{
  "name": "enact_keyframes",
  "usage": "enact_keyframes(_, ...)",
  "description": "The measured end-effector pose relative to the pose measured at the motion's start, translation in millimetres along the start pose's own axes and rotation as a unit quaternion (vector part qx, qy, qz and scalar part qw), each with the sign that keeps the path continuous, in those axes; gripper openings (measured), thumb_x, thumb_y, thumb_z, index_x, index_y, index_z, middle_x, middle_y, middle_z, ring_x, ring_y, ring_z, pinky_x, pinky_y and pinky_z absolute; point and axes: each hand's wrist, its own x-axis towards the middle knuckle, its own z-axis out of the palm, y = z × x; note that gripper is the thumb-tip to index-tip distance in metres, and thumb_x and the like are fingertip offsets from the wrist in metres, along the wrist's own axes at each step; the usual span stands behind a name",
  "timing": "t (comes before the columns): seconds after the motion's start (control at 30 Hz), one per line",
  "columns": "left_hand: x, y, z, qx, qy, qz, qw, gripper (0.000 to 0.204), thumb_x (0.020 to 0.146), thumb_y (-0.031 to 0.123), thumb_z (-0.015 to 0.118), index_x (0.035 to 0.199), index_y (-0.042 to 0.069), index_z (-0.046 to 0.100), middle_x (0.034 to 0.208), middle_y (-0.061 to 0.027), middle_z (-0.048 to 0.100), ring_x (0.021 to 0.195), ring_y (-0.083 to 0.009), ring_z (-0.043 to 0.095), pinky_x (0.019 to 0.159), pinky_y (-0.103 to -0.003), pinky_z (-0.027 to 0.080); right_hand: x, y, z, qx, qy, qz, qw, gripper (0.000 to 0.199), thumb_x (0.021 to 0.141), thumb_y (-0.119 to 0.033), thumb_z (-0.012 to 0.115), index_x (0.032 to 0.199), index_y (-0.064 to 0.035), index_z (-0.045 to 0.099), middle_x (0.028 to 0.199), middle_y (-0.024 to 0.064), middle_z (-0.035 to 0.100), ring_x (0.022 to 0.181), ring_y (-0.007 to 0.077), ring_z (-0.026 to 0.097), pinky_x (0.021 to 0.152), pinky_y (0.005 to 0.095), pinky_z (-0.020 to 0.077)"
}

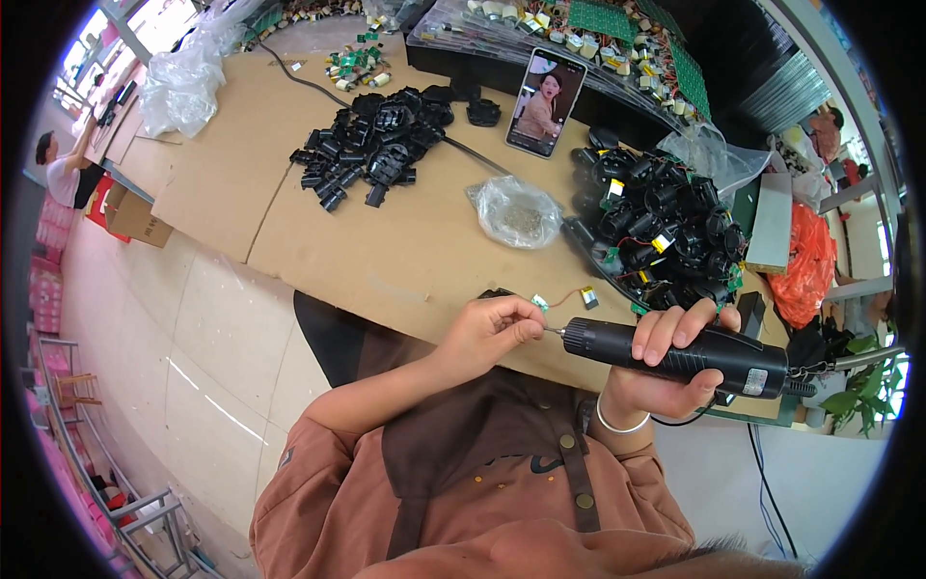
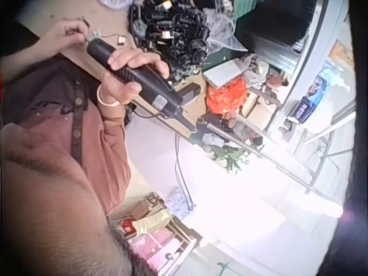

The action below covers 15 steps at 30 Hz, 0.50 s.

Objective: The person gathers electronic parts, fits circuit boards and batteries into plastic casings by hand, and fastens the components together by driving screws using an electric screwdriver.

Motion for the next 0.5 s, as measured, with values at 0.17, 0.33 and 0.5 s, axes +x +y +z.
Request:
enact_keyframes(0.17, -1.5, 0.0, 3.5, 0.064, 0.012, 0.025, 0.998, 0.01, 0.09, 0.009, 0.059, 0.091, -0.001, 0.061, 0.081, -0.0019, 0.063, 0.075, -0.0055, 0.057, 0.067, -0.021, 0.048, -1.4, -2.7, 0.3, -0.002, 0.008, 0.006, 1.0, 0.058, 0.083, -0.034, 0.066, 0.125, -0.0061, 0.038, 0.082, 0.0074, 0.044, 0.052, 0.0159, 0.05, 0.046, 0.0287, 0.0454)
enact_keyframes(0.33, -4.3, 3.0, 6.2, 0.106, 0.019, 0.034, 0.994, 0.01, 0.089, 0.009, 0.06, 0.091, -0.001, 0.062, 0.08, -0.0026, 0.064, 0.073, -0.0052, 0.057, 0.066, -0.022, 0.048, -2.4, -3.2, -1.2, 0.003, 0.012, 0.012, 1.0, 0.058, 0.082, -0.033, 0.067, 0.124, -0.0059, 0.038, 0.081, 0.0075, 0.044, 0.052, 0.0161, 0.05, 0.046, 0.0293, 0.0456)
enact_keyframes(0.5, -6.3, -0.8, 8.7, 0.077, 0.041, 0.023, 0.996, 0.011, 0.089, 0.01, 0.061, 0.091, -0.001, 0.063, 0.08, -0.0011, 0.064, 0.072, -0.0044, 0.056, 0.066, -0.021, 0.048, -6.3, -1.7, -1.0, -0.003, 0.013, 0.012, 1.0, 0.058, 0.081, -0.032, 0.068, 0.123, -0.0058, 0.039, 0.081, 0.0077, 0.044, 0.052, 0.0166, 0.05, 0.047, 0.03, 0.046)
